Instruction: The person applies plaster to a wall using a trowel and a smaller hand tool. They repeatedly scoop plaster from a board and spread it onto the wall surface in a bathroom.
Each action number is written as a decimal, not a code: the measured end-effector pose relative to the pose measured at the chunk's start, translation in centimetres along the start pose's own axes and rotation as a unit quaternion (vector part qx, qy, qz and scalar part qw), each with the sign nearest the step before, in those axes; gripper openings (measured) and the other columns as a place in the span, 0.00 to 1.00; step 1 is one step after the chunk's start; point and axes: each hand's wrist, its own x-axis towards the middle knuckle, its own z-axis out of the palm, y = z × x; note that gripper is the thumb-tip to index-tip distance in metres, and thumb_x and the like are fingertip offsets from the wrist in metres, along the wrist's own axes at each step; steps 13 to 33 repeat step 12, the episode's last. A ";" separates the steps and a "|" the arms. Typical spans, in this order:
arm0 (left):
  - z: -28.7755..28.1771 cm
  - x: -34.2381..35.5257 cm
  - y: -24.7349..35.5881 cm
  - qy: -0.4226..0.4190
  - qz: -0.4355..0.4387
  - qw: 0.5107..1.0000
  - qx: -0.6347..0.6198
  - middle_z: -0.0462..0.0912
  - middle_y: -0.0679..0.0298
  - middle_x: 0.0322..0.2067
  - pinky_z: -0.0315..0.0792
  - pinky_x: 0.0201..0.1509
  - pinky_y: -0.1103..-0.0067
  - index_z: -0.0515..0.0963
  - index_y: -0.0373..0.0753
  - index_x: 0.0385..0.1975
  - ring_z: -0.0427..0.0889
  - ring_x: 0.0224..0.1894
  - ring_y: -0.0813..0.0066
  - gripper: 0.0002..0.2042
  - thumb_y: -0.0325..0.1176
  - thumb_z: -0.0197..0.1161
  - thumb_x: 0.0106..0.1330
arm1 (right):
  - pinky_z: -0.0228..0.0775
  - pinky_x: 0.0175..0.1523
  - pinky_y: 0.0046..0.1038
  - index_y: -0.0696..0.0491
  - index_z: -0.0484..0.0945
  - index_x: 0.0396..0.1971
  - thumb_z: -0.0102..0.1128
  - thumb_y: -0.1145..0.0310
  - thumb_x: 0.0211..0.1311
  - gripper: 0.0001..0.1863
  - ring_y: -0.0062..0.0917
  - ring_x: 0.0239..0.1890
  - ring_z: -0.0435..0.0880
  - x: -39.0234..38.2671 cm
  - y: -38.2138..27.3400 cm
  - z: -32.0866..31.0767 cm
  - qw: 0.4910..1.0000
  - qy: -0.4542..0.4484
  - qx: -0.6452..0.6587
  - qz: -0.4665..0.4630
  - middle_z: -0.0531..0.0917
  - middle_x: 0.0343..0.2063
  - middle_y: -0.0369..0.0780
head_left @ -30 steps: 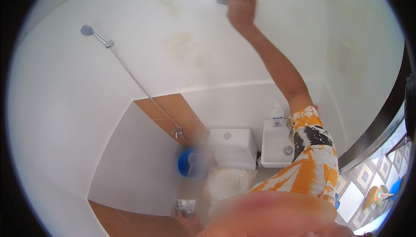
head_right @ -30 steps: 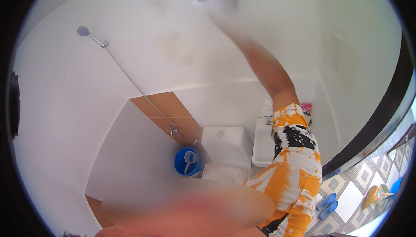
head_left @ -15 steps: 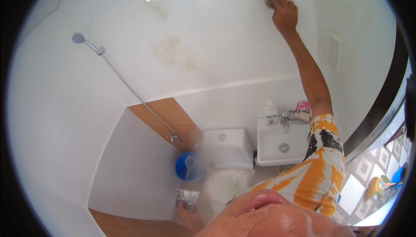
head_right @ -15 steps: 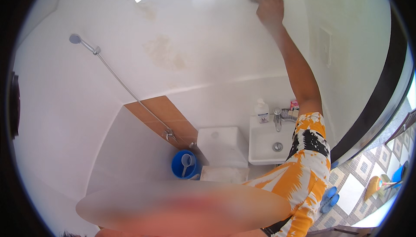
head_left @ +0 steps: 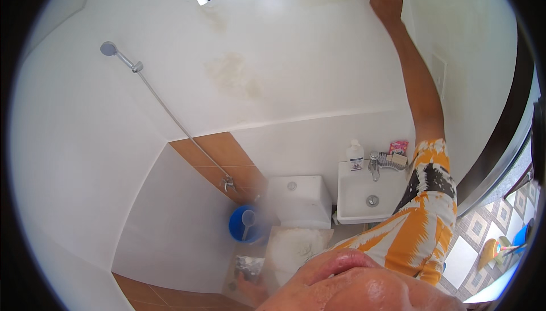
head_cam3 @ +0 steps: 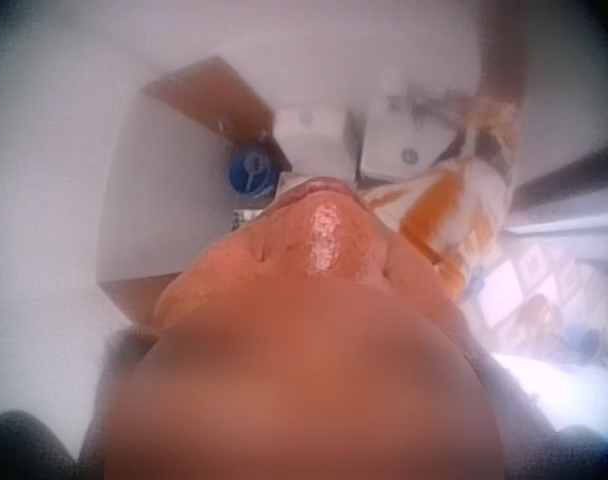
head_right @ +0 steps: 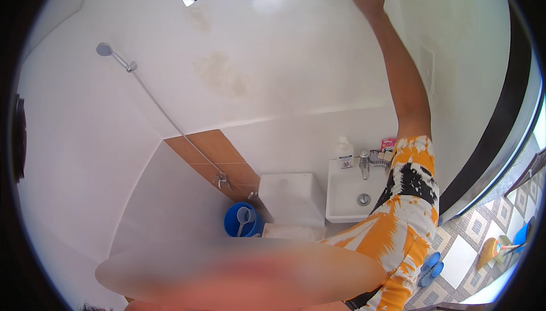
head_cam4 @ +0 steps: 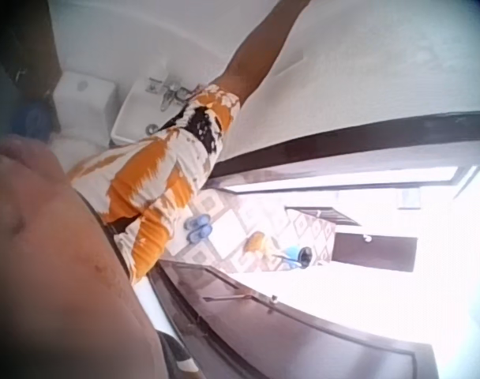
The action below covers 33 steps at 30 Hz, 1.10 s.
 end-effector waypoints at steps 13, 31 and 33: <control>1.1 0.3 -1.6 -0.034 -0.022 0.999 -0.031 0.70 0.60 0.62 0.69 0.61 0.57 0.65 0.41 0.68 0.70 0.62 0.59 0.29 0.45 0.60 0.69 | 0.63 0.68 0.38 0.44 0.78 0.62 0.58 0.77 0.49 0.34 0.33 0.61 0.77 -4.7 0.8 0.8 0.994 -0.096 0.023 0.044 0.82 0.58 0.38; 1.1 0.3 -1.6 -0.034 -0.022 0.999 -0.031 0.70 0.60 0.62 0.69 0.61 0.57 0.65 0.41 0.68 0.70 0.62 0.59 0.29 0.45 0.60 0.69 | 0.63 0.68 0.38 0.44 0.78 0.62 0.58 0.77 0.49 0.34 0.33 0.61 0.77 -4.7 0.8 0.8 0.994 -0.096 0.023 0.044 0.82 0.58 0.38; 1.1 0.3 -1.6 -0.034 -0.022 0.999 -0.031 0.70 0.60 0.62 0.69 0.61 0.57 0.65 0.41 0.68 0.70 0.62 0.59 0.29 0.45 0.60 0.69 | 0.63 0.68 0.38 0.44 0.78 0.62 0.58 0.77 0.49 0.34 0.33 0.61 0.77 -4.7 0.8 0.8 0.994 -0.096 0.023 0.044 0.82 0.58 0.38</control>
